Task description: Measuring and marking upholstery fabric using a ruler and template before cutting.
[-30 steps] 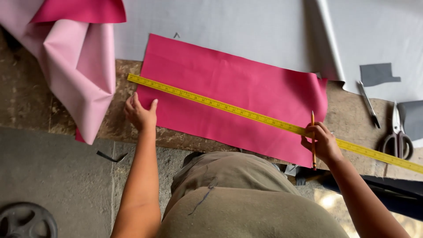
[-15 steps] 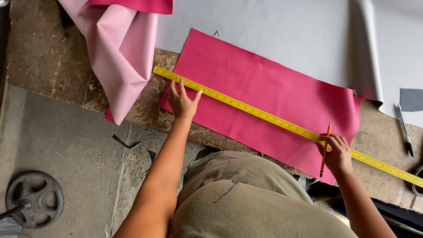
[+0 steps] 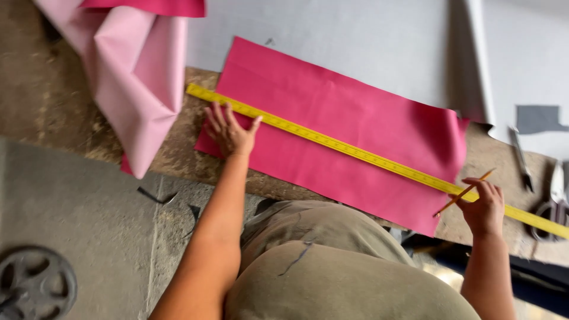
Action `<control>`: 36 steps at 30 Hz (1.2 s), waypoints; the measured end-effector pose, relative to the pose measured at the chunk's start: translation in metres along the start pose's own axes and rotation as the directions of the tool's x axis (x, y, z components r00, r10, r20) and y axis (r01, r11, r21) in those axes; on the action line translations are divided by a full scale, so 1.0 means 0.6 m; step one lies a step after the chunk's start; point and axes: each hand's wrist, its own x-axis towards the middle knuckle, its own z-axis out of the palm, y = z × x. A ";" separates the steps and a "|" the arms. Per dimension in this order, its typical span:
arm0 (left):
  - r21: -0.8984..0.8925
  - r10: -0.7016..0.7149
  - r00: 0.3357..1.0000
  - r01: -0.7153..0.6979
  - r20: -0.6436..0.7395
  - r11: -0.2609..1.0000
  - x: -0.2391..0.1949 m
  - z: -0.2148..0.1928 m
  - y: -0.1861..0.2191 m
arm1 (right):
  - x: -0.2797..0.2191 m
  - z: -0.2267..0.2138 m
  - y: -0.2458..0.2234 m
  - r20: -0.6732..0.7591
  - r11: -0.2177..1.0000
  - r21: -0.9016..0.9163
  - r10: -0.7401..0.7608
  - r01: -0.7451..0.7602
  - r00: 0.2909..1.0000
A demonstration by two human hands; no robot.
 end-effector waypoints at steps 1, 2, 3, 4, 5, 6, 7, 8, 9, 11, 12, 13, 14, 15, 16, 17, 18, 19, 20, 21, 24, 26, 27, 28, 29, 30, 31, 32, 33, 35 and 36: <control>-0.010 -0.016 1.000 0.016 0.018 1.000 0.005 -0.005 0.005 | -0.020 -0.007 0.022 -0.061 0.992 -0.007 0.127 -0.127 0.990; -0.029 0.007 0.999 -0.006 0.032 1.000 0.003 -0.010 0.011 | -0.036 -0.006 0.036 -0.069 0.988 -0.022 0.152 -0.154 0.986; -0.019 -0.005 0.999 0.006 0.035 1.000 0.005 -0.016 0.013 | -0.051 -0.002 0.047 -0.110 0.984 0.022 0.179 -0.178 0.978; -0.009 -0.017 0.999 0.017 0.038 1.000 0.007 -0.021 0.014 | -0.067 0.002 0.058 -0.150 0.978 0.067 0.206 -0.198 0.967; -0.021 0.001 0.999 0.000 0.051 1.000 0.005 -0.018 0.013 | -0.067 -0.002 0.054 -0.155 0.974 0.056 0.225 -0.219 0.962; -0.024 0.010 1.000 -0.010 0.018 1.000 0.004 -0.014 0.012 | -0.068 -0.005 0.048 -0.177 0.981 0.071 0.192 -0.182 0.965; -0.023 0.016 1.000 -0.016 -0.017 1.000 0.004 -0.012 0.006 | -0.063 -0.005 0.042 -0.198 0.986 0.086 0.154 -0.140 0.968; -0.032 0.029 1.000 -0.029 -0.006 0.999 0.003 -0.010 0.007 | -0.060 -0.009 0.040 -0.199 0.985 0.078 0.170 -0.157 0.965; -0.011 0.037 0.999 -0.037 -0.030 0.999 0.003 -0.010 0.006 | -0.053 -0.011 0.039 -0.198 0.987 0.083 0.154 -0.140 0.968; 0.005 0.054 0.997 -0.054 -0.047 0.999 0.004 -0.012 0.007 | -0.043 -0.012 0.041 -0.197 0.987 0.083 0.148 -0.134 0.969; 0.001 0.026 1.000 -0.026 -0.005 1.000 0.004 -0.015 0.009 | -0.041 -0.011 0.044 -0.185 0.984 0.092 0.165 -0.150 0.969; 0.000 -0.002 0.999 0.002 0.036 1.000 0.006 -0.018 0.010 | -0.037 -0.008 0.046 -0.173 0.981 0.101 0.181 -0.165 0.968; -0.006 0.007 0.999 -0.007 0.042 1.000 0.007 -0.012 0.007 | -0.039 -0.002 0.052 -0.175 0.980 0.097 0.191 -0.176 0.966; 0.020 0.080 0.995 -0.079 -0.052 0.997 0.006 -0.008 0.003 | -0.038 0.003 0.058 -0.229 0.984 0.108 0.165 -0.143 0.959; 0.051 0.154 0.978 -0.148 -0.143 0.988 0.006 -0.003 -0.002 | -0.037 0.009 0.064 -0.282 0.987 0.117 0.139 -0.110 0.949; 0.048 0.153 0.978 -0.148 -0.141 0.988 0.005 -0.001 -0.001 | -0.037 0.007 0.063 -0.281 0.987 0.113 0.140 -0.112 0.949; 0.052 0.151 0.979 -0.145 -0.136 0.988 0.005 0.001 -0.001 | -0.037 0.005 0.060 -0.264 0.985 0.109 0.160 -0.135 0.951; 0.061 0.145 0.981 -0.138 -0.132 0.989 0.004 0.000 -0.005 | -0.032 0.005 0.057 -0.244 0.982 0.108 0.176 -0.154 0.954; 0.063 0.140 0.982 -0.132 -0.131 0.989 0.004 -0.002 0.002 | -0.032 -0.007 0.052 -0.241 0.983 0.107 0.172 -0.150 0.955; 0.047 0.130 0.983 -0.124 -0.130 0.991 0.004 -0.004 0.003 | -0.024 -0.015 0.047 -0.211 0.979 0.111 0.190 -0.170 0.959; 0.020 0.108 0.984 -0.106 -0.143 0.994 0.003 -0.002 0.009 | 0.010 -0.044 0.007 -0.169 0.962 0.158 0.250 -0.224 0.953; 0.023 0.081 0.982 -0.078 -0.168 0.997 0.002 -0.007 0.007 | 0.064 -0.047 -0.049 -0.148 0.948 0.210 0.272 -0.238 0.951; 0.004 0.089 0.981 -0.090 -0.174 0.996 0.003 -0.011 0.010 | 0.096 -0.046 -0.089 -0.086 0.841 0.450 0.375 -0.300 0.923; -0.015 0.098 0.979 -0.102 -0.181 0.995 0.005 -0.012 0.013 | 0.126 -0.044 -0.129 0.013 0.670 0.653 0.456 -0.353 0.890; 0.000 0.074 0.979 -0.075 -0.190 0.997 0.006 -0.013 0.011 | 0.168 -0.021 -0.179 0.025 0.674 0.656 0.430 -0.339 0.903; -0.006 0.075 0.978 -0.077 -0.194 0.997 0.008 -0.011 0.010 | 0.208 0.002 -0.230 0.113 0.620 0.723 0.330 -0.305 0.937; -0.017 0.077 0.977 -0.082 -0.198 0.997 0.009 -0.008 0.012 | 0.244 0.022 -0.280 0.188 0.557 0.781 0.221 -0.282 0.957; -0.007 0.055 0.977 -0.057 -0.206 0.998 0.010 -0.009 0.014 | 0.285 0.033 -0.341 0.196 0.560 0.783 0.194 -0.272 0.961; -0.024 0.051 0.979 -0.057 -0.197 0.998 0.009 -0.011 0.014 | 0.319 0.044 -0.405 0.257 0.598 0.767 0.047 -0.234 0.965; -0.029 0.028 0.981 -0.035 -0.192 0.999 0.010 -0.012 0.014 | 0.380 0.079 -0.524 0.328 0.627 0.757 -0.122 -0.183 0.937; -0.038 0.037 0.976 -0.046 -0.215 0.998 0.010 -0.011 0.013 | 0.407 0.103 -0.579 0.309 0.627 0.775 -0.278 -0.072 0.910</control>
